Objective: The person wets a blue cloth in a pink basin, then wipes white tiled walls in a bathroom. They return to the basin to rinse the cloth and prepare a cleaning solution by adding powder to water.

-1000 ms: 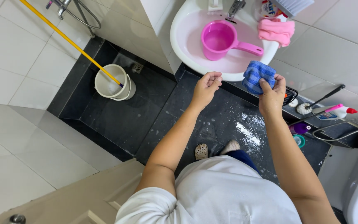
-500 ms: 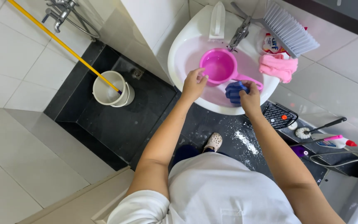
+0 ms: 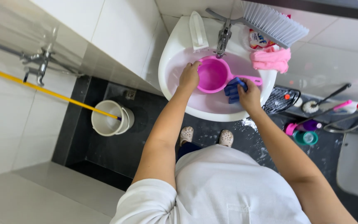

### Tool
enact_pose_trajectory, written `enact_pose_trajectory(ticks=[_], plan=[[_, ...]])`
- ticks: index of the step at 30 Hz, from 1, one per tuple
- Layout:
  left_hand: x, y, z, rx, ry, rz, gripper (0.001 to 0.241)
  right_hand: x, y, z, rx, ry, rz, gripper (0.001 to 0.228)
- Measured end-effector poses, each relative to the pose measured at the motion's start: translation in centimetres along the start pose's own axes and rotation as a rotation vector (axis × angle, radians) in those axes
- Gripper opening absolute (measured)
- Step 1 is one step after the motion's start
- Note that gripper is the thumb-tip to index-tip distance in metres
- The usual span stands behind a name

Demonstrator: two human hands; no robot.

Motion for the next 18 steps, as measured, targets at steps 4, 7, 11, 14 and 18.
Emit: enact_pose_trajectory(ticks=[4,7,11,14,18], plan=[[-0.6,-3.1,-0.3,-0.013,0.065,0.069,0.044,1.1,1.7,1.0,-0.007,0.014,-0.102,0.026],[-2.3,-4.8,0.5,0.046,0.069,0.181,0.047,2.1,4.6,0.4,-0.024,0.091,-0.152,0.025],[-2.4,-4.7,1.6,0.138,0.083,0.306,0.056,3.0,6.7,0.6,0.013,0.137,-0.239,0.026],[-2.5,-3.5,1.8,0.140,0.161,0.359,0.040,1.9,6.6,0.4,-0.102,0.123,-0.253,0.026],[-0.2,-0.3,-0.5,-0.405,0.306,0.225,0.024,0.2,3.8,-0.3,-0.261,0.231,-0.255,0.028]])
Point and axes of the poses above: each hand's wrist, its own x-axis towards the middle knuckle, its own y-axis out of the palm, z = x × y, the point moved 7 cm from there along x, towards the middle knuckle, and after that the axes turned 4 degrees about y, right-handed, at the moved point
